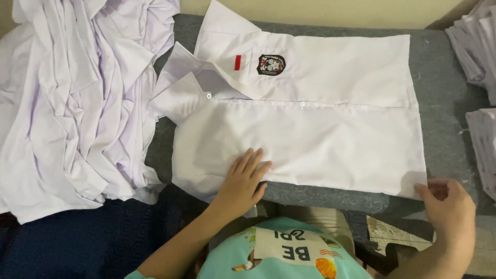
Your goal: Folding and smoothing white school shirts on a work table in a factory.
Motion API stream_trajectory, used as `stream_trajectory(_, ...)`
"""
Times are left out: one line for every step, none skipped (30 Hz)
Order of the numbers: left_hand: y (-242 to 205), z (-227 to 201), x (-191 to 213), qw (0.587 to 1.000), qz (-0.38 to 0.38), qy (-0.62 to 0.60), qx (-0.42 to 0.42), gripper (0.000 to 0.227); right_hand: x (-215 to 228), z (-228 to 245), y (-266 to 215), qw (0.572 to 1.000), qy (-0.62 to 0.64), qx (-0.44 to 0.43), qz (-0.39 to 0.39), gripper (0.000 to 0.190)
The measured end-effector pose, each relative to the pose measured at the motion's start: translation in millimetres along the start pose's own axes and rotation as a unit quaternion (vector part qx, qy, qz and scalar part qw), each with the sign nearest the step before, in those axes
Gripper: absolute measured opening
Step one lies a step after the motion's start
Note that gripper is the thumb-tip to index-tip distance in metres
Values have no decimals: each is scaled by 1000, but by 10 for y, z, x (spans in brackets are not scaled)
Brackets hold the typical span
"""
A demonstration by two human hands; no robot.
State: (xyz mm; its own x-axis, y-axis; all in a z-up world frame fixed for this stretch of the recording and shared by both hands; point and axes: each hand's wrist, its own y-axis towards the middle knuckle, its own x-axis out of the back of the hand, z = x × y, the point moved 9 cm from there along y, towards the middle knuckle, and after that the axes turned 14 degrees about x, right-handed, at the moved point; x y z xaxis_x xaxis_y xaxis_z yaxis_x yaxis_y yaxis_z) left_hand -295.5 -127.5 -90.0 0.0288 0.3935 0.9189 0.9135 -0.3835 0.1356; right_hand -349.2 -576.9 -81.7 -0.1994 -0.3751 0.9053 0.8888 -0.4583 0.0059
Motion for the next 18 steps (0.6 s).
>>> stream_trajectory(-8,-17,3,1000,5,5,-3,52,8,-14,-8,999,24,-17,18,30)
stream_trajectory(-16,-32,7,1000,10,10,-6,55,15,-24,-19,998,48,-34,36,30)
stream_trajectory(-34,-27,20,1000,11,10,-6,55,31,-75,-4,998,48,-35,36,30)
stream_trajectory(-56,-19,-14,999,37,21,-7,63,36,-133,4,997,48,-43,43,31)
stream_trajectory(-56,-7,-43,998,61,32,-7,71,50,-175,44,997,49,-48,47,31)
stream_trajectory(-65,-8,-43,998,58,32,-8,71,110,-170,24,997,49,-46,45,31)
stream_trajectory(-84,-16,-54,997,59,51,-20,71,143,-171,-4,995,61,-54,49,29)
stream_trajectory(-103,-20,-66,995,60,71,-31,72,173,-169,-32,994,74,-62,53,28)
stream_trajectory(-91,-28,-42,995,59,70,-29,72,122,-284,-6,994,73,-60,54,28)
stream_trajectory(-85,-34,-45,995,75,65,-29,75,60,-403,16,994,64,-62,62,26)
stream_trajectory(-81,-38,-47,994,90,60,-29,79,0,-518,40,994,54,-63,70,24)
stream_trajectory(-65,-43,10,994,89,59,-27,79,12,-459,53,994,53,-60,70,24)
stream_trajectory(-56,-36,6,991,134,25,-17,83,2,-426,47,993,47,-74,84,29)
stream_trajectory(-52,-34,3,984,179,-9,-8,87,-6,-394,42,991,42,-87,96,33)
stream_trajectory(-9,-16,142,984,178,-9,-8,87,-7,-404,55,991,41,-87,95,33)
stream_trajectory(61,155,274,974,189,-87,93,70,-24,-429,60,989,53,-96,101,32)
stream_trajectory(102,326,386,947,200,-164,191,56,-43,-454,61,987,65,-106,105,30)
stream_trajectory(145,525,396,948,199,-164,189,56,-14,-444,103,987,66,-106,103,30)
